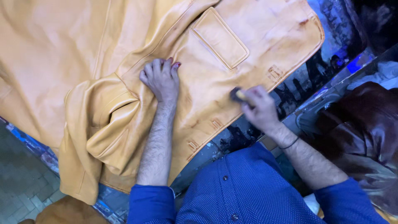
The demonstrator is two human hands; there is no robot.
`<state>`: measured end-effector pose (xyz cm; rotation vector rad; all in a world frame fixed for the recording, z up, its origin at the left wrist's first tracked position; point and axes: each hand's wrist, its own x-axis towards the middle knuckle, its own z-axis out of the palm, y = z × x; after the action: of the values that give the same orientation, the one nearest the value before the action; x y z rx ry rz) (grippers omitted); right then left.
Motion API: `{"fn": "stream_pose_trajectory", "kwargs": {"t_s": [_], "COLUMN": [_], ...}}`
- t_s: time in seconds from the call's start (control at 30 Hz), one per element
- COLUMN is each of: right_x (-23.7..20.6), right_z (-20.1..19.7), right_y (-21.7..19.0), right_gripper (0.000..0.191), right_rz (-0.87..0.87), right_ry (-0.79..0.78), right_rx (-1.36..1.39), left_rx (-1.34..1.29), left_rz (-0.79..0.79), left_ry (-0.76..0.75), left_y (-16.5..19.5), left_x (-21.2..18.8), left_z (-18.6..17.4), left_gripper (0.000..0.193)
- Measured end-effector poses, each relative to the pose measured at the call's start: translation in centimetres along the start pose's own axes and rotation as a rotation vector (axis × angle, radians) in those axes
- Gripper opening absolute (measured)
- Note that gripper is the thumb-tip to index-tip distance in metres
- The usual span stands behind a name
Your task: The person uses a small black sponge to wipe and rub the surface of a tan leather jacket laid on a table. They repeatedly dip the sponge into a dark liquid and continue cleaning different areas of the jacket, including the pocket and seams.
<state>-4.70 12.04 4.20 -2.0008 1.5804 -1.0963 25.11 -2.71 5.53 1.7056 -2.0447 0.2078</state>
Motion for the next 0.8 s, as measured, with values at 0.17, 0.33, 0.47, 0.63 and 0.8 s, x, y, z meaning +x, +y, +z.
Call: {"fn": "stream_pose_trajectory", "kwargs": {"t_s": [0.17, 0.33, 0.47, 0.63, 0.8], "right_x": [1.0, 2.3, 2.8, 2.1, 0.1], "right_z": [1.3, 3.9, 5.2, 6.0, 5.6], "right_y": [-0.4, -1.3, -2.0, -3.2, -3.5], "right_gripper": [0.033, 0.045, 0.036, 0.049, 0.043], "right_rz": [0.044, -0.19, 0.044, -0.293, -0.012], "right_ry": [0.062, -0.233, -0.008, -0.354, -0.109], "right_rx": [-0.103, 0.084, 0.144, 0.207, 0.039], "left_rx": [-0.111, -0.162, -0.157, -0.174, -0.198], "left_rz": [0.041, 0.056, 0.087, 0.082, 0.085], "left_ry": [0.09, 0.087, 0.077, 0.074, 0.084], "left_y": [0.1, 0.4, 0.5, 0.6, 0.6], "left_x": [1.6, 2.6, 3.0, 3.4, 3.8], "left_z": [-1.6, -4.5, -5.6, -6.4, -7.4], "left_gripper": [0.016, 0.014, 0.014, 0.013, 0.014]}}
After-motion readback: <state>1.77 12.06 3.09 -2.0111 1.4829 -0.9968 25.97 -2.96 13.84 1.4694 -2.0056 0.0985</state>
